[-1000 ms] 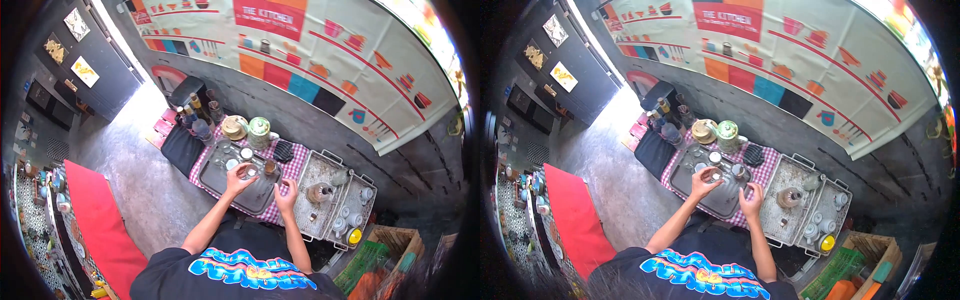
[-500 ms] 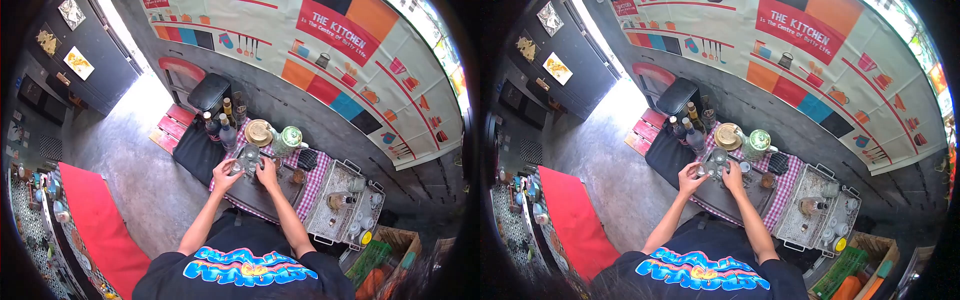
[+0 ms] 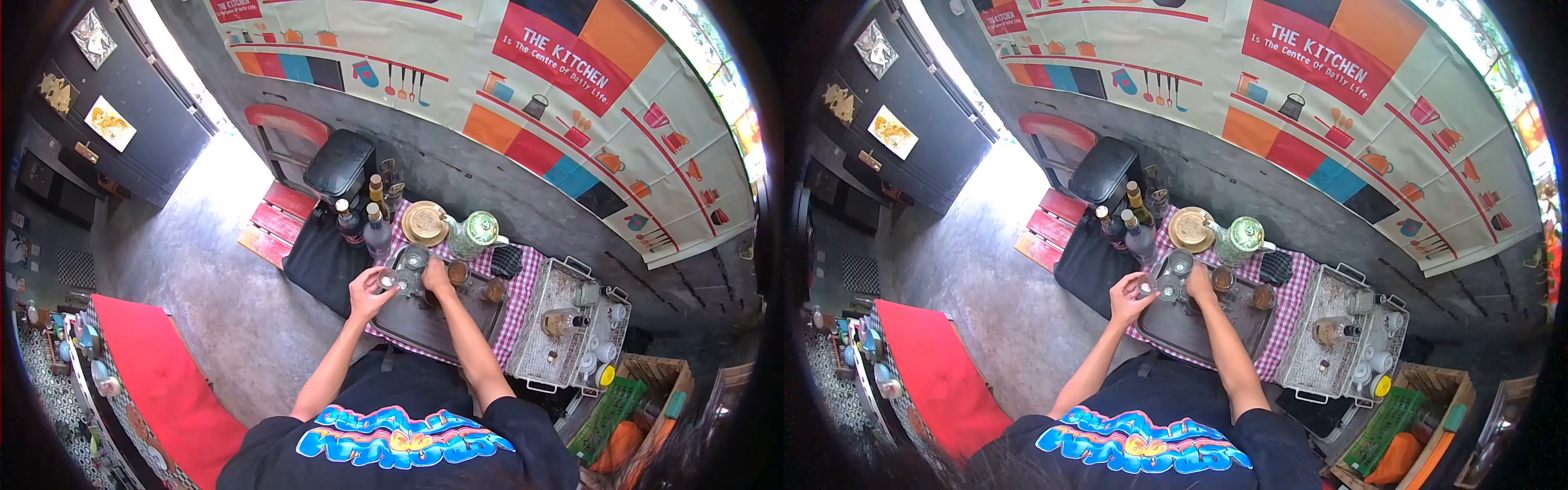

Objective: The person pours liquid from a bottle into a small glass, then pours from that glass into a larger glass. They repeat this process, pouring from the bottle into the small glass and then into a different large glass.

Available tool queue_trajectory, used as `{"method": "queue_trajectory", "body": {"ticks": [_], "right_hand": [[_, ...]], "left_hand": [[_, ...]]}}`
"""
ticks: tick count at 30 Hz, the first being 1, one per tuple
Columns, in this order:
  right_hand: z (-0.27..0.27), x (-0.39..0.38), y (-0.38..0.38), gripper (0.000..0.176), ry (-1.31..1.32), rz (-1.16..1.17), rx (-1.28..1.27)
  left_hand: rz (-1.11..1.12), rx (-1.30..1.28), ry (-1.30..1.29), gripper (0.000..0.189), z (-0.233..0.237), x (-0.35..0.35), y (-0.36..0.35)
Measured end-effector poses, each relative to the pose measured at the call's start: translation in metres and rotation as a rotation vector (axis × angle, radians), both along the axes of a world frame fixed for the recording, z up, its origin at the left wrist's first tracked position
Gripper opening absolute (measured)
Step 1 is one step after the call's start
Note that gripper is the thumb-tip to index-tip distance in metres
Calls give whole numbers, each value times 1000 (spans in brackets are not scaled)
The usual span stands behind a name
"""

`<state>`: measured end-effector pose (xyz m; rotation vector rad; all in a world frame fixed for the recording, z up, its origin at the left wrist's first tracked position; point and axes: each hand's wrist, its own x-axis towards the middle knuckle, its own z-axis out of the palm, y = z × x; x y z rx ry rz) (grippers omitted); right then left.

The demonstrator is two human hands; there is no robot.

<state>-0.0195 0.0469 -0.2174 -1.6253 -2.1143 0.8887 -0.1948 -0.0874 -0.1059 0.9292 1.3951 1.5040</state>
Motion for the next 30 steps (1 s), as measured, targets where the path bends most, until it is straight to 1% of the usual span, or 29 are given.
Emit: {"method": "queue_trajectory", "body": {"ticks": [2, 5, 11, 14, 17, 20, 23, 26, 29, 30], "right_hand": [[-7, 3, 5, 27, 28, 10, -43], [4, 3, 7, 28, -41, 40, -143], [16, 8, 20, 32, -34, 246, -231], [26, 4, 19, 31, 38, 219, -207], [-1, 5, 24, 29, 123, 251, -187], [7, 7, 24, 24, 71, 288, -190], [8, 10, 17, 21, 364, 177, -358], [35, 13, 2, 25, 628, 52, -358], [67, 23, -5, 30, 757, 35, -495], [72, 27, -6, 32, 783, 36, -483]], "left_hand": [[3, -29, 14, 55, 4, -2, -1], [2, -13, 3, 53, 3, -4, 1], [-22, 11, -5, 53, -2, -8, 3], [-21, 21, -16, 53, -2, -10, 3], [-14, 11, 6, 54, 0, -12, 4], [-18, -1, 6, 56, 3, -16, 4], [-23, 11, 16, 57, 4, -18, 6], [-9, 38, 9, 56, 7, -17, 11], [-19, 41, -21, 56, 16, -13, 20], [-29, 38, -29, 56, 17, -12, 24]]}}
